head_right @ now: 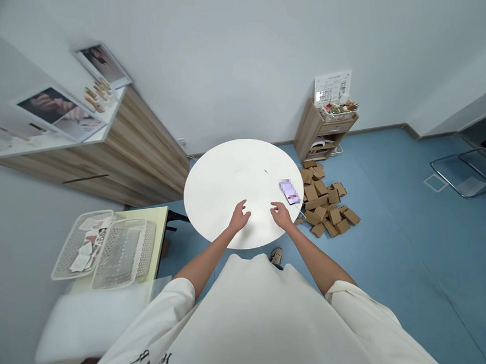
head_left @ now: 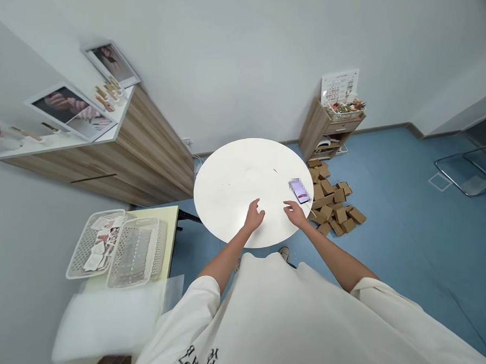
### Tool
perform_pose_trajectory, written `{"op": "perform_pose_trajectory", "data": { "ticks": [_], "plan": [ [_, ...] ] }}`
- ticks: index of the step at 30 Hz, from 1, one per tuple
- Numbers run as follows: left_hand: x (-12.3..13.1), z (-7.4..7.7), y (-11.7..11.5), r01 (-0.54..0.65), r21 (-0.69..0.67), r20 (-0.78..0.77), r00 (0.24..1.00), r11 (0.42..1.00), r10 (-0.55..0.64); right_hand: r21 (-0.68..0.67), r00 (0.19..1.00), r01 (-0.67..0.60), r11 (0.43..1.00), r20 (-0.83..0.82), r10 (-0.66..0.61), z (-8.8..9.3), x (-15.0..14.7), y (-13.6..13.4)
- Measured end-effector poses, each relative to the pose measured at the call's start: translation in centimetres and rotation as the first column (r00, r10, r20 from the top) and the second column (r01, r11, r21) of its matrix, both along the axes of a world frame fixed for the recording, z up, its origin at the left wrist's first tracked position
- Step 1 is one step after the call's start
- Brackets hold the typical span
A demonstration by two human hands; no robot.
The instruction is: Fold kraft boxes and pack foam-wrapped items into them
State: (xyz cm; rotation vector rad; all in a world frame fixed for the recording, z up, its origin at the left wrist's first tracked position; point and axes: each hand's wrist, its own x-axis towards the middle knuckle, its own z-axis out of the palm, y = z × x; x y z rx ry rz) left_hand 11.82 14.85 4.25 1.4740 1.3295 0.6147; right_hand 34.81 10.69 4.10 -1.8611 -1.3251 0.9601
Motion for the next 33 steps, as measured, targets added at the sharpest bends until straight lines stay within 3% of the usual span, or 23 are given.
{"op": "perform_pose_trajectory", "data": {
  "ticks": [8, 14, 23, 33],
  "plan": [
    [-12.1, -0.8, -1.4, -0.067, -0.036, 0.019, 0.998, 0.997, 0.067, -0.053, 0.996, -0.094, 0.994, -0.006, 0.094, -0.2, -12.4, -0.3],
    [-18.3, -1.6, -2.7, -0.228, -0.024, 0.015, 0.974, 0.973, 0.228, -0.076, 0.967, -0.255, 0.964, -0.007, 0.255, 0.2, -19.0, 0.9],
    [-24.4, -1.2, -5.7, -0.472, -0.048, -0.017, 0.882, 0.881, 0.471, -0.044, 0.853, -0.522, 0.852, -0.015, 0.522, -0.3, -25.1, 4.7],
    [-28.2, -1.3, -9.6, -0.635, -0.037, -0.135, 0.769, 0.772, 0.625, -0.091, 0.731, -0.682, 0.726, -0.049, 0.680, -1.3, -29.6, 5.3]
  ]
}}
